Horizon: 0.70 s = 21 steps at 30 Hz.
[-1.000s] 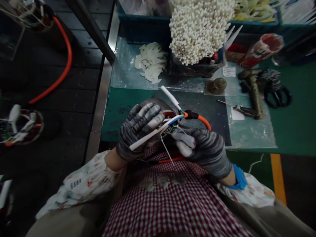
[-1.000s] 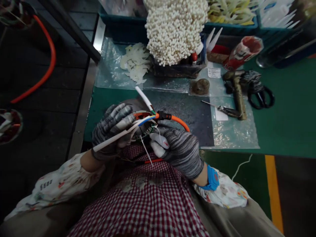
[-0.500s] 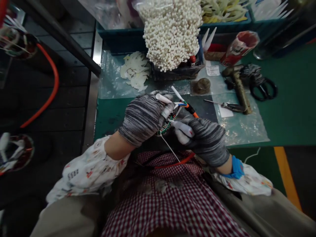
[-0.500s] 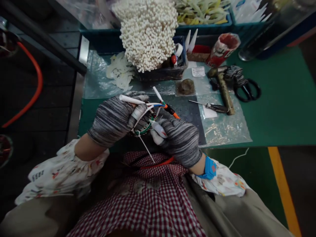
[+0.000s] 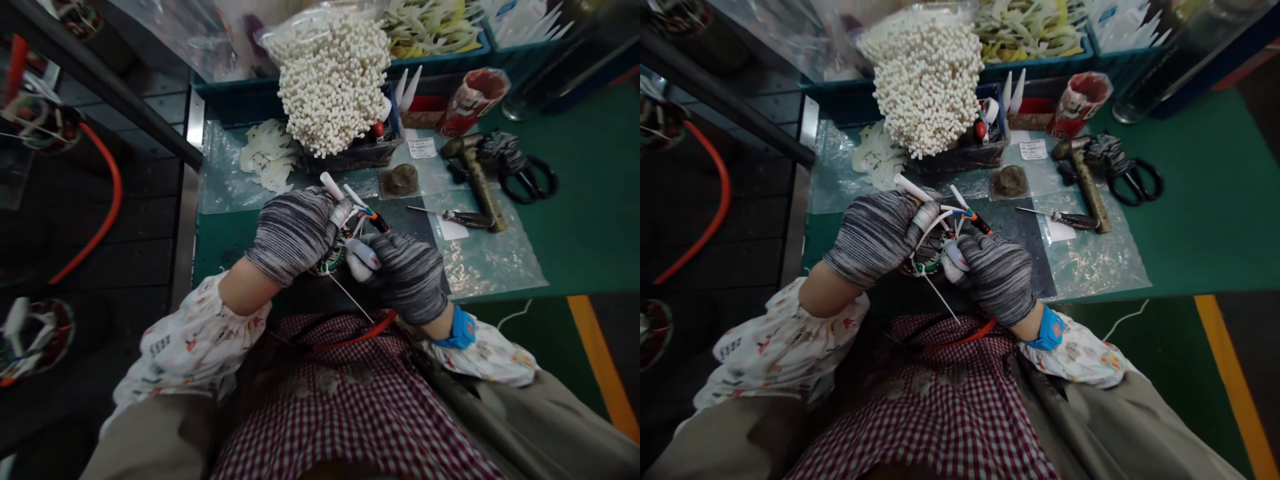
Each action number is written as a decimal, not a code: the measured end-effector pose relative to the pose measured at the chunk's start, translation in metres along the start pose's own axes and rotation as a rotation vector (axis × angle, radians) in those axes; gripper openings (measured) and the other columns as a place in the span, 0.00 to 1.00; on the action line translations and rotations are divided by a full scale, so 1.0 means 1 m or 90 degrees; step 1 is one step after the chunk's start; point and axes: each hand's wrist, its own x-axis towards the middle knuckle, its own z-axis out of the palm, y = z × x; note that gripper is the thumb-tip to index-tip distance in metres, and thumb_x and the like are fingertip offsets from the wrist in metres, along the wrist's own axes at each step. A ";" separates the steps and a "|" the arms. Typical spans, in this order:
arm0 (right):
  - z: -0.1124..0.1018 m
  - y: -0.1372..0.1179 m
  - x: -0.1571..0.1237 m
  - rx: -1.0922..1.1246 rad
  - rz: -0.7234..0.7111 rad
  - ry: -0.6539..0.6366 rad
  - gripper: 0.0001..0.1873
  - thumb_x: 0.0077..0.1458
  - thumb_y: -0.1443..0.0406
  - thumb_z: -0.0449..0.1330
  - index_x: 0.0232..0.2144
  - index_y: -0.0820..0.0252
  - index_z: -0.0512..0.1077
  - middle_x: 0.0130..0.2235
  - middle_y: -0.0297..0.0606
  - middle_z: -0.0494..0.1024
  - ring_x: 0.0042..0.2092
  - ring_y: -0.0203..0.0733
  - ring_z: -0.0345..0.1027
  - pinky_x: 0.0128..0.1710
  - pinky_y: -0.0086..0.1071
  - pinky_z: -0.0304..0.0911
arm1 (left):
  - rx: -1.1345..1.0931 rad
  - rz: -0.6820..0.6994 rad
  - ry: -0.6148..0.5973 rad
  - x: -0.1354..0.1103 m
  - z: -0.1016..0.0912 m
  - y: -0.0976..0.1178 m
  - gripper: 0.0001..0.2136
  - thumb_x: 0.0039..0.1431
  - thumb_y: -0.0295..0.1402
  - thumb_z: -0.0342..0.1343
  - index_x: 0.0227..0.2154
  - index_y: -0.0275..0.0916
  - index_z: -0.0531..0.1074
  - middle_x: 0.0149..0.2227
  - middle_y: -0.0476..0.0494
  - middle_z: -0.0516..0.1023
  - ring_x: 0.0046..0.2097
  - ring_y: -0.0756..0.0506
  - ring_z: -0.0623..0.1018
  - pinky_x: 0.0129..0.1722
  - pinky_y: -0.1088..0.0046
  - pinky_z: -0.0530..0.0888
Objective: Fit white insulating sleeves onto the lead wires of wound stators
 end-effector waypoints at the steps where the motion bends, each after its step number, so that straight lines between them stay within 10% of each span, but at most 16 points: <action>1: 0.001 0.001 0.000 -0.007 -0.010 0.004 0.11 0.68 0.52 0.65 0.42 0.49 0.82 0.41 0.41 0.87 0.35 0.48 0.78 0.36 0.41 0.75 | -0.014 -0.003 0.006 0.000 0.002 -0.001 0.34 0.82 0.54 0.31 0.51 0.39 0.81 0.41 0.35 0.86 0.40 0.35 0.86 0.40 0.56 0.83; 14: 0.001 -0.026 -0.038 0.308 0.053 0.048 0.11 0.63 0.65 0.68 0.46 0.51 0.88 0.41 0.35 0.92 0.35 0.44 0.86 0.36 0.35 0.82 | -0.201 0.024 0.155 -0.055 -0.005 -0.002 0.20 0.83 0.41 0.45 0.61 0.40 0.80 0.61 0.40 0.86 0.64 0.39 0.84 0.69 0.59 0.79; 21: 0.014 -0.047 -0.032 0.448 -0.025 -0.022 0.12 0.66 0.64 0.66 0.48 0.53 0.88 0.48 0.40 0.92 0.51 0.51 0.88 0.62 0.45 0.81 | -0.231 -0.007 0.260 -0.111 0.011 -0.009 0.22 0.83 0.45 0.44 0.68 0.51 0.74 0.67 0.42 0.82 0.72 0.39 0.78 0.76 0.52 0.72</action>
